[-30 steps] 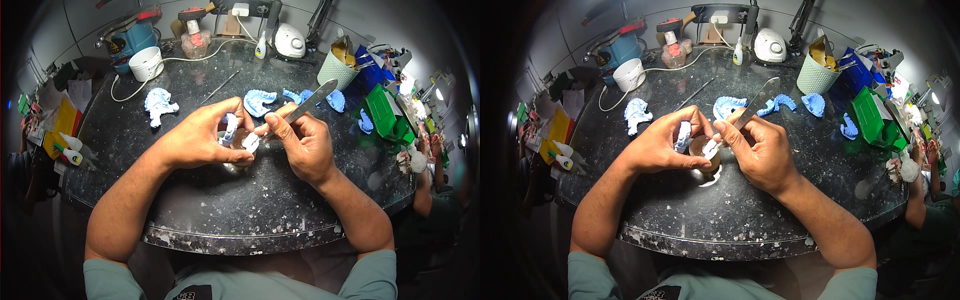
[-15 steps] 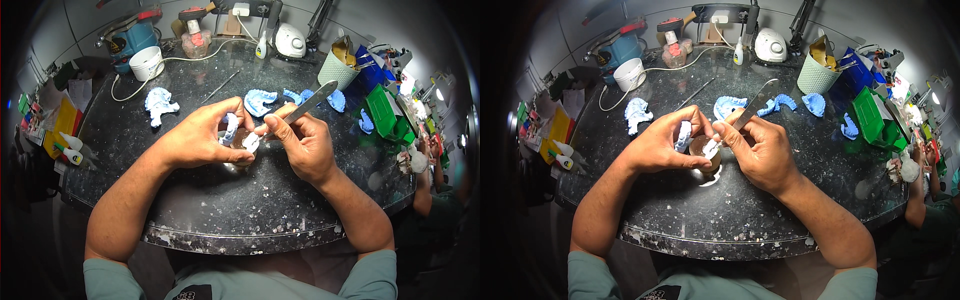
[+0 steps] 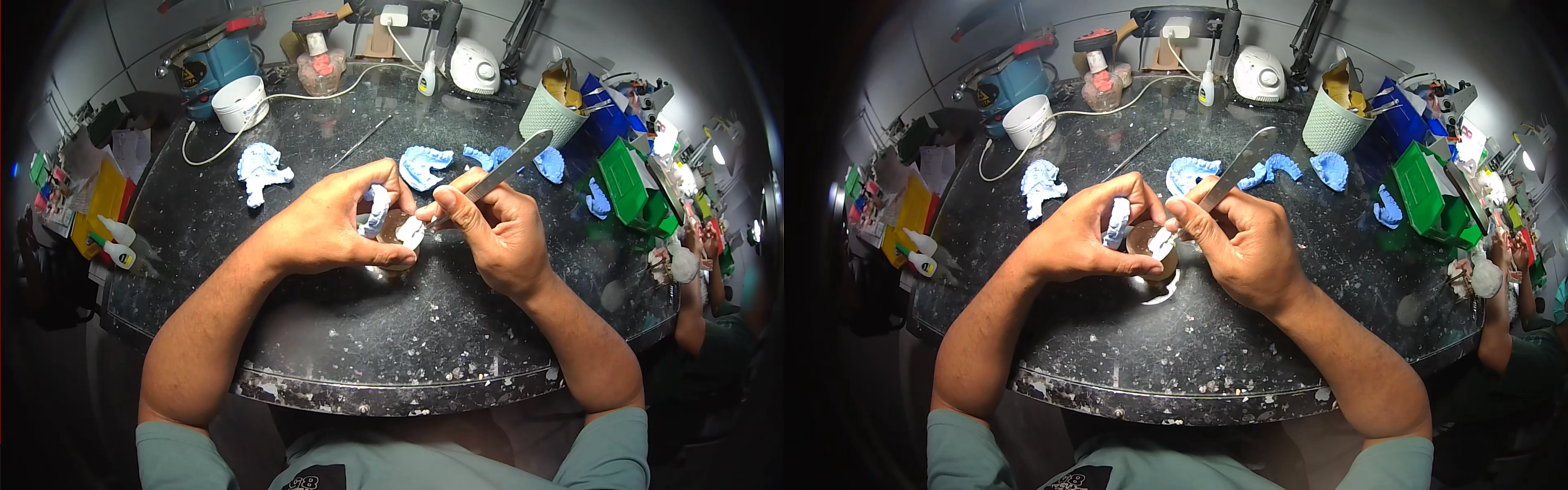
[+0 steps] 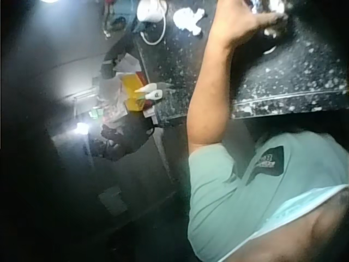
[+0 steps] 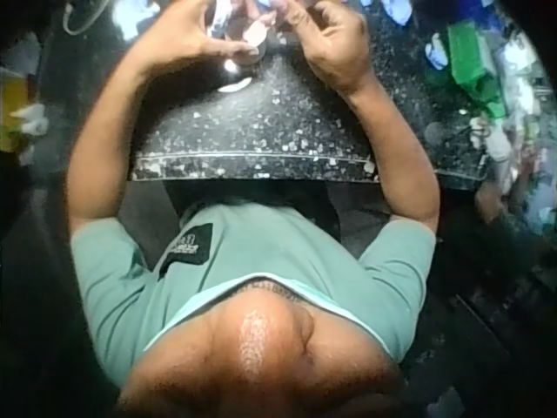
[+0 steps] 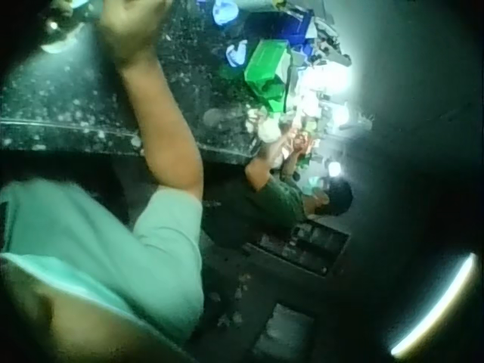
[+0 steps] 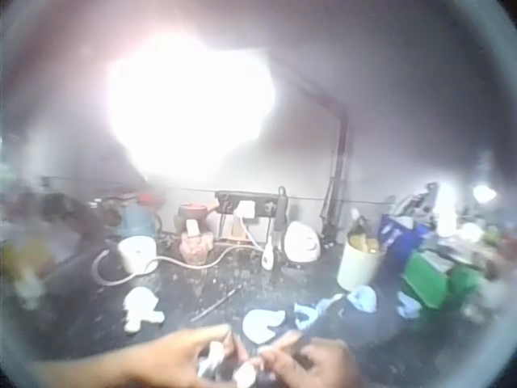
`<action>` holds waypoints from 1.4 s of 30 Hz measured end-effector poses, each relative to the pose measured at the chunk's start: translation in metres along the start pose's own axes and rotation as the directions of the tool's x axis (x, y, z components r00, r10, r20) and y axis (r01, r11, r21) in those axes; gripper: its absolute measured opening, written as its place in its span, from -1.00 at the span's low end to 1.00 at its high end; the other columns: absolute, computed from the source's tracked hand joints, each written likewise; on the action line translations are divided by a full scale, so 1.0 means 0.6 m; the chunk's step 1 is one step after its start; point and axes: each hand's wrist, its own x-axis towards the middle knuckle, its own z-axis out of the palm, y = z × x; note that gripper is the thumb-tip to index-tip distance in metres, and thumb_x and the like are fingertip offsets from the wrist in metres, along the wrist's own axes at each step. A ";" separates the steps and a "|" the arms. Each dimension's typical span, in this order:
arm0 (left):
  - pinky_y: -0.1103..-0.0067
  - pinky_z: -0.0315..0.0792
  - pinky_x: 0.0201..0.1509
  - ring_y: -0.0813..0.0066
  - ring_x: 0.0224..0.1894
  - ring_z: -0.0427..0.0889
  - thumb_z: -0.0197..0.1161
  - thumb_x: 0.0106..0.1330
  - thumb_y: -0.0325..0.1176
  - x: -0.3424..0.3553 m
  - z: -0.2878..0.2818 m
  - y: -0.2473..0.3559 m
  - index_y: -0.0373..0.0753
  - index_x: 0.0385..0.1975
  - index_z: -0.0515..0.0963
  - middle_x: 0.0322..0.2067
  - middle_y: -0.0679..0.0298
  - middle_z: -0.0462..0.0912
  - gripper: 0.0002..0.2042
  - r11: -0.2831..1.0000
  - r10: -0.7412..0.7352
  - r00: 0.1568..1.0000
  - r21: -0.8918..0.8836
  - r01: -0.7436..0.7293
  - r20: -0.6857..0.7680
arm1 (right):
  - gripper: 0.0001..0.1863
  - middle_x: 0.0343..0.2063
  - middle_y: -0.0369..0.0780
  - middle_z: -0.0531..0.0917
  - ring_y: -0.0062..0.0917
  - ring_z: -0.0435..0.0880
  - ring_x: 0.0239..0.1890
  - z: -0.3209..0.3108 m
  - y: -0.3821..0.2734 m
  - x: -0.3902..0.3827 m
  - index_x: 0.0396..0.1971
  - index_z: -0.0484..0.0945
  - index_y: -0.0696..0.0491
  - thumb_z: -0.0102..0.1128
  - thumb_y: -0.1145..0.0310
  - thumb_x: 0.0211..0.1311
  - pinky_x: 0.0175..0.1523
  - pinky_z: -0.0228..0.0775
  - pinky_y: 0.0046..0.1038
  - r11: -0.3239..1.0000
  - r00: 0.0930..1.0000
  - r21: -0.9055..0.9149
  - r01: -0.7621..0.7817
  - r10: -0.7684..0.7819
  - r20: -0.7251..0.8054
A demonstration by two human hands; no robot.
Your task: Trimming a dental impression model using a scraper tool.
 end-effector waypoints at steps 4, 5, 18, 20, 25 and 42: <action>0.56 0.35 0.13 0.60 -0.07 0.46 0.66 0.04 -0.42 0.000 0.001 -0.003 -0.23 -0.16 0.47 -0.14 0.35 0.57 -0.53 1.000 0.014 1.000 -0.009 -0.014 0.001 | -0.80 -0.34 -0.20 0.77 -0.63 0.74 -0.29 -0.003 -0.009 0.000 -0.20 0.69 0.20 0.22 0.36 0.51 -0.20 0.56 -0.55 0.993 0.999 -0.108 0.043 -0.040 0.032; 0.56 0.35 0.13 0.60 -0.07 0.46 0.66 0.04 -0.42 0.000 0.002 -0.001 -0.23 -0.16 0.47 -0.14 0.35 0.57 -0.53 1.000 0.016 1.000 -0.009 -0.016 0.002 | -0.80 -0.34 -0.20 0.77 -0.63 0.74 -0.29 -0.002 -0.006 -0.001 -0.20 0.69 0.20 0.22 0.36 0.51 -0.20 0.56 -0.55 0.993 0.999 -0.109 0.043 -0.040 0.031; 0.55 0.37 0.14 0.59 -0.02 0.48 0.69 0.03 -0.36 0.000 -0.004 0.001 -0.19 -0.24 0.38 -0.13 0.33 0.56 -0.50 0.999 0.027 1.000 0.022 -0.027 0.010 | -0.75 -0.34 -0.23 0.65 -0.61 0.70 -0.25 -0.006 -0.021 0.007 -0.24 0.66 0.22 0.11 0.36 0.57 -0.10 0.58 -0.54 0.974 0.994 0.224 0.037 -0.013 -0.108; 0.54 0.37 0.16 0.57 0.00 0.49 0.69 0.03 -0.35 0.003 -0.004 -0.004 -0.18 -0.25 0.36 -0.13 0.32 0.56 -0.48 0.997 0.080 0.997 0.009 -0.080 -0.007 | -0.74 -0.33 -0.22 0.65 -0.62 0.68 -0.26 -0.007 -0.018 0.006 -0.23 0.65 0.22 0.10 0.35 0.57 -0.09 0.58 -0.53 0.971 0.989 0.235 0.053 -0.019 -0.148; 0.47 0.34 0.24 0.50 0.02 0.49 0.41 0.16 -0.42 0.003 -0.005 -0.001 -0.19 -0.24 0.31 -0.12 0.26 0.53 -0.65 0.975 0.212 0.965 0.094 -0.200 -0.156 | -0.72 -0.22 -0.21 0.68 -0.63 0.65 -0.23 -0.011 -0.030 0.008 -0.15 0.67 0.20 0.11 0.28 0.57 -0.08 0.53 -0.57 0.985 0.977 0.125 0.117 -0.091 -0.193; 0.33 0.39 0.38 0.12 0.30 0.53 0.28 0.33 -0.42 0.001 0.018 0.022 -0.30 0.53 0.09 0.28 -0.03 0.49 -0.23 0.781 0.543 0.839 0.386 -0.490 -0.033 | -0.64 -0.18 -0.02 0.78 -0.26 0.84 -0.16 0.005 -0.052 -0.003 -0.06 0.63 0.17 0.53 0.55 0.13 -0.07 0.73 -0.31 0.785 0.798 -0.168 0.597 -0.602 0.023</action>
